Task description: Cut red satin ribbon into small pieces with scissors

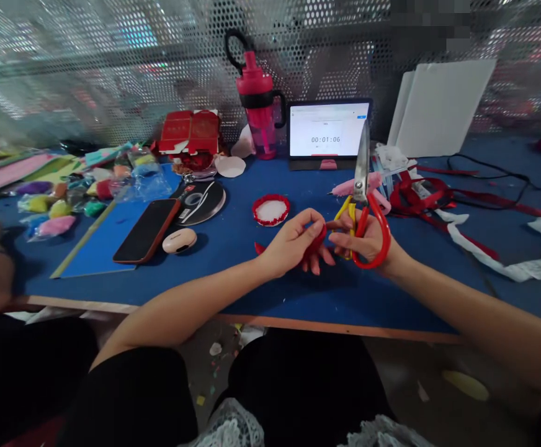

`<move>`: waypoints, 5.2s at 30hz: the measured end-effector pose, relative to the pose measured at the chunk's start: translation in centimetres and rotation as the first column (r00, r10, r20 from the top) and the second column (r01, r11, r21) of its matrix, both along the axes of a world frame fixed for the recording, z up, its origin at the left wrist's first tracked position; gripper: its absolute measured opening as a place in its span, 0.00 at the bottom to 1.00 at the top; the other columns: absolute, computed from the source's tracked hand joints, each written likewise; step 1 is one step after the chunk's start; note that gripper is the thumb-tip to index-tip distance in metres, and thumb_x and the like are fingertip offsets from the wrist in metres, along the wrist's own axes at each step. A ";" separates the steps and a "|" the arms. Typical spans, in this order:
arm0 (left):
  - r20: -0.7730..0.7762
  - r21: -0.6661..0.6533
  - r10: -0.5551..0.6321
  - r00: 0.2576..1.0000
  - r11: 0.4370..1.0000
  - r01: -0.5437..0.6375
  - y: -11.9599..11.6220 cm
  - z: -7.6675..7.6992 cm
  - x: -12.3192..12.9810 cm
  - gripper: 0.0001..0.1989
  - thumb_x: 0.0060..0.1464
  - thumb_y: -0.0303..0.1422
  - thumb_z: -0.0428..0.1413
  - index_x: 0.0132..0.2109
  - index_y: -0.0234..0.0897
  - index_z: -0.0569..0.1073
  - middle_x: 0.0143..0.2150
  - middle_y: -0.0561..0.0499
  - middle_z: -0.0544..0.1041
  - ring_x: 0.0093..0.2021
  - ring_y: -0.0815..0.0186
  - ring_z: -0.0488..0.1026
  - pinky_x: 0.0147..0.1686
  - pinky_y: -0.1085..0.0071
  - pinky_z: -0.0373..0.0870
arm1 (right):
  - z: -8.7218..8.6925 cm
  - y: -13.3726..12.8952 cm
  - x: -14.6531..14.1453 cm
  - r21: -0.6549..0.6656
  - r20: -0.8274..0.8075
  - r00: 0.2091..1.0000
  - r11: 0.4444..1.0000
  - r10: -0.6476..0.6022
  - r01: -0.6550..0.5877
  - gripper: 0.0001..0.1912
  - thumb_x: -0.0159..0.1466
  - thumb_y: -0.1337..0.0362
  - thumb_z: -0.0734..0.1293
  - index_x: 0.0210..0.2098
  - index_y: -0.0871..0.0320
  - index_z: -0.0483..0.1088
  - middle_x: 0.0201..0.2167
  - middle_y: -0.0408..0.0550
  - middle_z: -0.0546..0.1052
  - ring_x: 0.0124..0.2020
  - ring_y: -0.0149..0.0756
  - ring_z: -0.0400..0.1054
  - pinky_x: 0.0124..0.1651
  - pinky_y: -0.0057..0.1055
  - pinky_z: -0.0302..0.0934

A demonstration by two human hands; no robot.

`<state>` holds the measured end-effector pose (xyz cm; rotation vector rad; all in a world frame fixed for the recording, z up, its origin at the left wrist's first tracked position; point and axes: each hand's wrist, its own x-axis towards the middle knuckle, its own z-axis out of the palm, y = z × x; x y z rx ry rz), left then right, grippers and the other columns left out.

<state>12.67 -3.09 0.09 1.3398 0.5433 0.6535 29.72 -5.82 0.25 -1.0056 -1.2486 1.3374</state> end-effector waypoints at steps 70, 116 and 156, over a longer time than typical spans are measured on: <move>-0.387 0.921 0.491 0.781 0.254 0.297 2.5 -0.4 -3.3 0.08 0.59 0.34 0.54 0.38 0.35 0.76 0.36 0.49 0.76 0.37 0.66 0.73 0.36 0.72 0.66 | -1.1 0.7 2.6 -0.062 -0.083 0.920 0.923 -0.384 0.380 0.29 0.38 0.62 0.81 0.21 0.55 0.56 0.17 0.33 0.64 0.15 0.22 0.58 0.16 0.25 0.54; -0.624 0.686 0.607 0.493 0.123 0.717 2.6 -0.3 0.4 0.12 0.58 0.23 0.47 0.40 0.34 0.76 0.32 0.45 0.75 0.33 0.59 0.75 0.23 0.69 0.58 | -1.5 1.1 2.4 -0.047 -0.099 0.911 0.917 -0.400 0.397 0.29 0.35 0.63 0.81 0.21 0.55 0.56 0.18 0.33 0.62 0.16 0.23 0.58 0.18 0.26 0.55; 0.044 0.358 0.618 0.785 0.724 -0.590 6.1 -0.9 -4.0 0.02 0.45 0.27 0.55 0.27 0.35 0.69 0.19 0.57 0.70 0.17 0.77 0.66 0.17 0.82 0.63 | -0.9 1.0 3.1 -0.036 -0.167 0.873 0.887 -0.459 0.459 0.26 0.36 0.66 0.81 0.20 0.55 0.59 0.19 0.35 0.64 0.18 0.23 0.58 0.18 0.25 0.54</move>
